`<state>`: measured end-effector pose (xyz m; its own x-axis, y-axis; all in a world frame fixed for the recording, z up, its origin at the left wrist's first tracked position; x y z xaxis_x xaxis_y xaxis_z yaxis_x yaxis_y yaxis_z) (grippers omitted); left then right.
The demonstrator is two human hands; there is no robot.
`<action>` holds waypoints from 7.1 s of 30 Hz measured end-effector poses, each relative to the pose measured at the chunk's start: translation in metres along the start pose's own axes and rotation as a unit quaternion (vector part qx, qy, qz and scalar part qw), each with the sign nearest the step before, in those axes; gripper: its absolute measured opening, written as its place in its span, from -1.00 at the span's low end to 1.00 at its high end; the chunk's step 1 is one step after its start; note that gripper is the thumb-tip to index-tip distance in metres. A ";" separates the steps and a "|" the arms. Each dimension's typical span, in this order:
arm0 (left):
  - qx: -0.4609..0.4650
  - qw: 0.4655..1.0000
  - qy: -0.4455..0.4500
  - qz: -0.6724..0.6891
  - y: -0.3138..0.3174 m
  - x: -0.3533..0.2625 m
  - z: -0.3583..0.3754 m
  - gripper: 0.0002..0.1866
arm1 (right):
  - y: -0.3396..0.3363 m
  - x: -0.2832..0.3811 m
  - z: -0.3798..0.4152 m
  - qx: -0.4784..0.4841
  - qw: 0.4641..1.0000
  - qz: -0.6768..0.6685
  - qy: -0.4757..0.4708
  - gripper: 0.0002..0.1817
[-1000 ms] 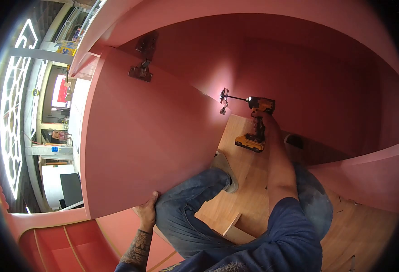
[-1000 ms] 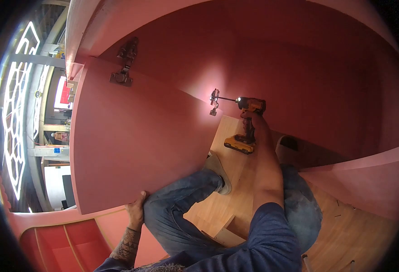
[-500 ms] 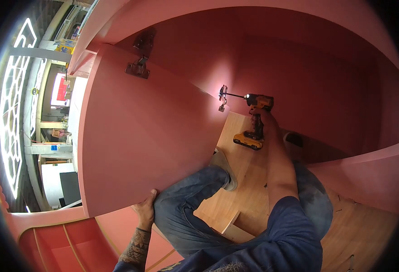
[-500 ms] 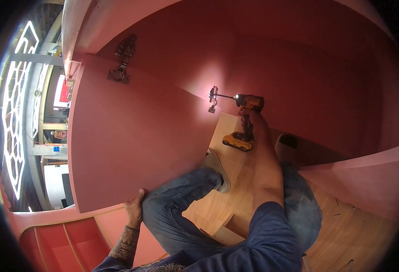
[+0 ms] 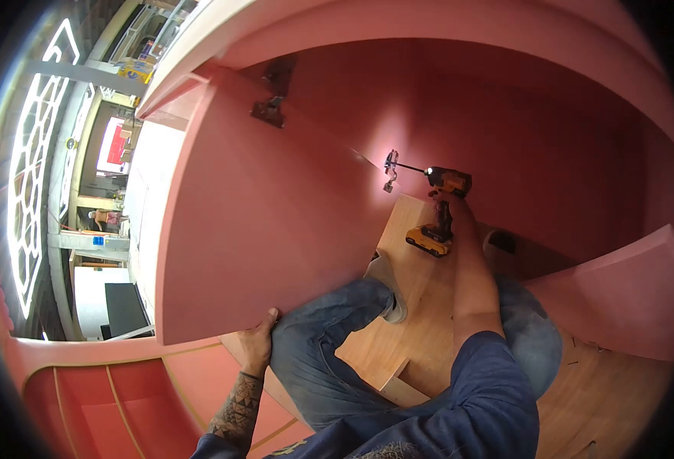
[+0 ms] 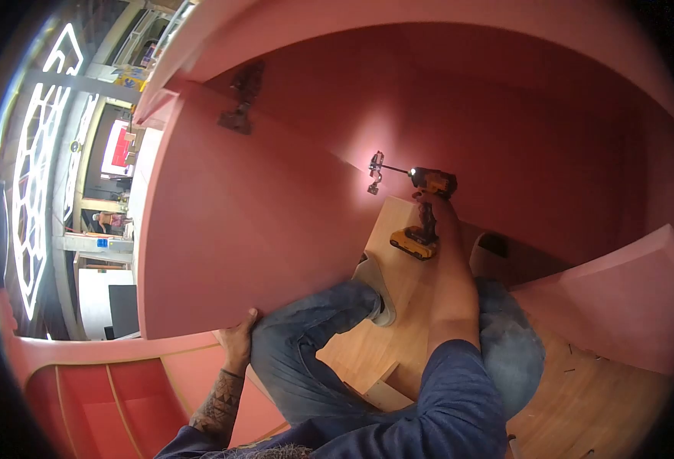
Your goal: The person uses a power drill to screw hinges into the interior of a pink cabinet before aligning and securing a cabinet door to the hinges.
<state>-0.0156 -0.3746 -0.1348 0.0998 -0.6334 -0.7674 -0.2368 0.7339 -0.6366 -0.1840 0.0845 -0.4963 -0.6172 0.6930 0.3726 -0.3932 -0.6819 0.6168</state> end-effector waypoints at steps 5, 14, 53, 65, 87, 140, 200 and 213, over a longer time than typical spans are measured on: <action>-0.015 0.999 0.022 -0.038 -0.003 -0.021 0.004 -0.77 | -0.014 -0.010 0.013 -0.091 0.990 0.001 -0.105 -0.83; -0.114 0.986 0.113 0.050 -0.018 -0.024 0.008 -0.68 | 0.035 0.009 0.124 -0.362 0.895 0.049 -0.254 -0.89; 0.369 0.718 0.589 0.049 0.318 -0.272 0.092 -0.12 | 0.006 -0.102 0.546 0.093 0.893 -0.193 -0.396 -0.63; 0.418 0.763 0.491 0.042 0.352 -0.285 0.071 -0.10 | -0.002 -0.105 0.550 0.041 0.904 -0.187 -0.382 -0.63; 0.421 0.793 0.437 0.051 0.362 -0.286 0.056 -0.21 | -0.001 -0.103 0.549 0.061 0.905 -0.191 -0.375 -0.64; 0.037 0.734 0.675 -0.059 0.216 -0.471 0.033 -0.28 | -0.004 -0.108 0.538 0.099 0.888 -0.248 -0.374 -0.62; -0.050 0.798 0.598 0.064 0.224 -0.456 0.021 -0.38 | -0.001 -0.105 0.549 0.008 0.900 -0.206 -0.384 -0.73; 0.087 0.765 0.622 0.144 0.067 -0.360 0.078 -0.35 | 0.000 -0.103 0.548 0.036 0.905 -0.177 -0.385 -0.63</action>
<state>0.0078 -0.0785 0.0925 -0.9542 -0.1028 -0.2811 0.0681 0.8399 -0.5384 0.2529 0.1411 -0.1546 0.2073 0.8420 0.4981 -0.4106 -0.3872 0.8255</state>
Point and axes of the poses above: each hand's wrist, its own z-axis away from the middle knuckle, its own y-axis out of the palm, x = y × z, the point moved 10 cm from there along -z, towards the middle knuckle, and after that the axes turned 12 degrees about y, right-handed, at the moved point
